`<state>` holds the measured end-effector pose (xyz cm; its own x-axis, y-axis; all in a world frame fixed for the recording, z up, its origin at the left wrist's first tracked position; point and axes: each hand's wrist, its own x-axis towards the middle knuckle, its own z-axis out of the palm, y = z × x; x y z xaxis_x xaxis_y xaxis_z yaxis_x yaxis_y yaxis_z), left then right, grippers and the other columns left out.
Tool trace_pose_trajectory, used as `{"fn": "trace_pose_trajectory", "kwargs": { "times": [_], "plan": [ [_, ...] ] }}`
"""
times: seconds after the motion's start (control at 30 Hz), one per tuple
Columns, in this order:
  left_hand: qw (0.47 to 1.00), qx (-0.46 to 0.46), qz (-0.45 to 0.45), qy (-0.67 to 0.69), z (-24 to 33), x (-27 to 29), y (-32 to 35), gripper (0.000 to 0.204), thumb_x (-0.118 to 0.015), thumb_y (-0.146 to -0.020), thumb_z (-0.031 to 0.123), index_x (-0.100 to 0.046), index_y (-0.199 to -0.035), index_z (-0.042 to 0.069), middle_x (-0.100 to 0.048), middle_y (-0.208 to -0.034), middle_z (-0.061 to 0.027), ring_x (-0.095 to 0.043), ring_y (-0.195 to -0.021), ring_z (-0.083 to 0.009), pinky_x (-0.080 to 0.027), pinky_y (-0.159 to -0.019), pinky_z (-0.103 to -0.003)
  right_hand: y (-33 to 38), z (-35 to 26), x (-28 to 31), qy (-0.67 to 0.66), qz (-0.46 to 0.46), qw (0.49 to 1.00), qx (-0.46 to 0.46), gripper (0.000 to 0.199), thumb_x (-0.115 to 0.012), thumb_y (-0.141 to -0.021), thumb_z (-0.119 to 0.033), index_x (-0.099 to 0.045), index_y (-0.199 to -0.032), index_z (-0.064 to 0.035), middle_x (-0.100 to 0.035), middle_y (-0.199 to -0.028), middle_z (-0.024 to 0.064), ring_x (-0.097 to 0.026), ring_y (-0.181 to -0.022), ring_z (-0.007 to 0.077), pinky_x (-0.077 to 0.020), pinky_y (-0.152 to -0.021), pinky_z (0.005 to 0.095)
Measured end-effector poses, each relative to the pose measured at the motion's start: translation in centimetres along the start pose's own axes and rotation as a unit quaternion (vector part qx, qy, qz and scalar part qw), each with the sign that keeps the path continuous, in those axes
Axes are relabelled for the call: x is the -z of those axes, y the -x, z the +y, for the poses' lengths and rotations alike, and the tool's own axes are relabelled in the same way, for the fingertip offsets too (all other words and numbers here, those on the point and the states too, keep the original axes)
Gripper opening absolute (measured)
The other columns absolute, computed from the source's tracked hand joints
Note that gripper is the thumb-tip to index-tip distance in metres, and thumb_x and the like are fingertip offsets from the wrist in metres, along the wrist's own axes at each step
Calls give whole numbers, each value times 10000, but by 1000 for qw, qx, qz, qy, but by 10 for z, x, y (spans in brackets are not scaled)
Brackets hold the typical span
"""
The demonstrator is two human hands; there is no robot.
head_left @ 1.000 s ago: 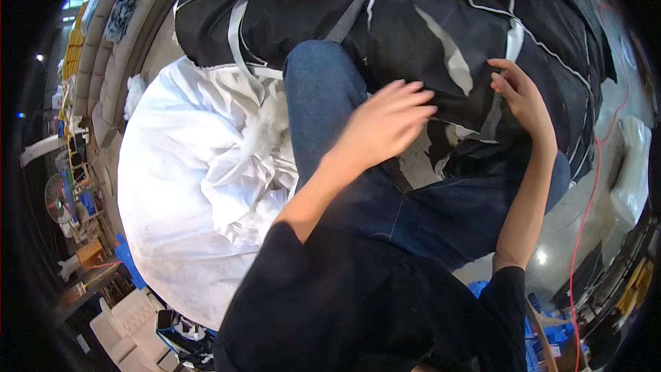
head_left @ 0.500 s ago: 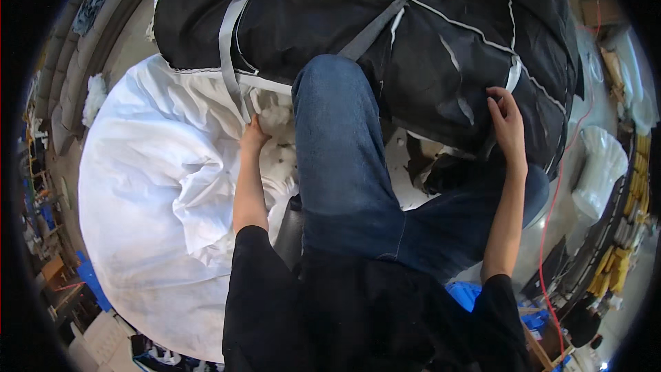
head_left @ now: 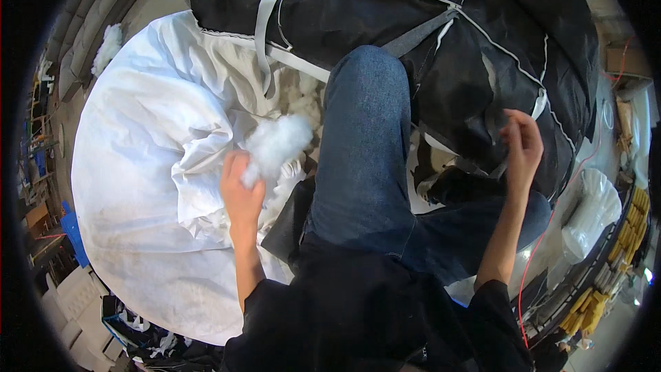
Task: Stuffing a black fabric upholstery cover with white poly-fil stuffing.
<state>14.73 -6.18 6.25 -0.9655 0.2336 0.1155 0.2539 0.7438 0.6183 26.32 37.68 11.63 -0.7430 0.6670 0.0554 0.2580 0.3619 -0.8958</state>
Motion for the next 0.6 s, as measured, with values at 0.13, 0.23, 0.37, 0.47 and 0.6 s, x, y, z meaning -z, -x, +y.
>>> {"fn": "trace_pose_trajectory", "kwargs": {
  "times": [0.13,0.23,0.37,0.47,0.6],
  "plan": [
    [996,-88,18,20,62,34,-6,338,-618,-590,46,-602,-923,-7,-575,-985,-186,-569,-900,-386,-473,-812,-416,24,-78,-74,-33,-271,894,355,661,-766,-792,-226,-463,-1345,-29,-519,-1336,172,-498,-1248,333,-421,-1014,408],
    [975,-221,17,-20,87,48,-5,380,-640,-574,66,-621,-946,-5,-584,-990,-192,-575,-915,-401,-474,-820,-445,59,-100,-131,-150,-310,897,277,622,-747,-800,-228,-493,-1353,-102,-476,-1339,205,-482,-1232,392,-422,-1010,400],
    [966,-236,60,-88,54,59,4,409,-640,-579,67,-624,-980,-8,-582,-1019,-194,-572,-929,-399,-472,-829,-465,67,-99,-144,-278,-348,876,188,198,-664,-773,-46,-664,-969,-17,-641,-955,134,-630,-908,317,-494,-798,385],
    [974,-191,52,-112,9,62,-2,392,-628,-620,41,-609,-1009,-7,-579,-1026,-203,-573,-930,-402,-467,-844,-490,64,-86,-115,-272,-315,896,156,254,-646,-780,10,-669,-1026,-49,-623,-1023,98,-619,-967,263,-503,-769,341],
    [951,-35,-46,-303,-100,57,2,549,-645,-741,48,-499,-1270,54,-462,-1302,-267,-479,-1181,-452,-441,-936,-511,44,-62,-61,-224,-177,940,184,297,-603,-718,79,-701,-956,-68,-627,-1029,83,-617,-991,241,-501,-806,333]
  ]
}}
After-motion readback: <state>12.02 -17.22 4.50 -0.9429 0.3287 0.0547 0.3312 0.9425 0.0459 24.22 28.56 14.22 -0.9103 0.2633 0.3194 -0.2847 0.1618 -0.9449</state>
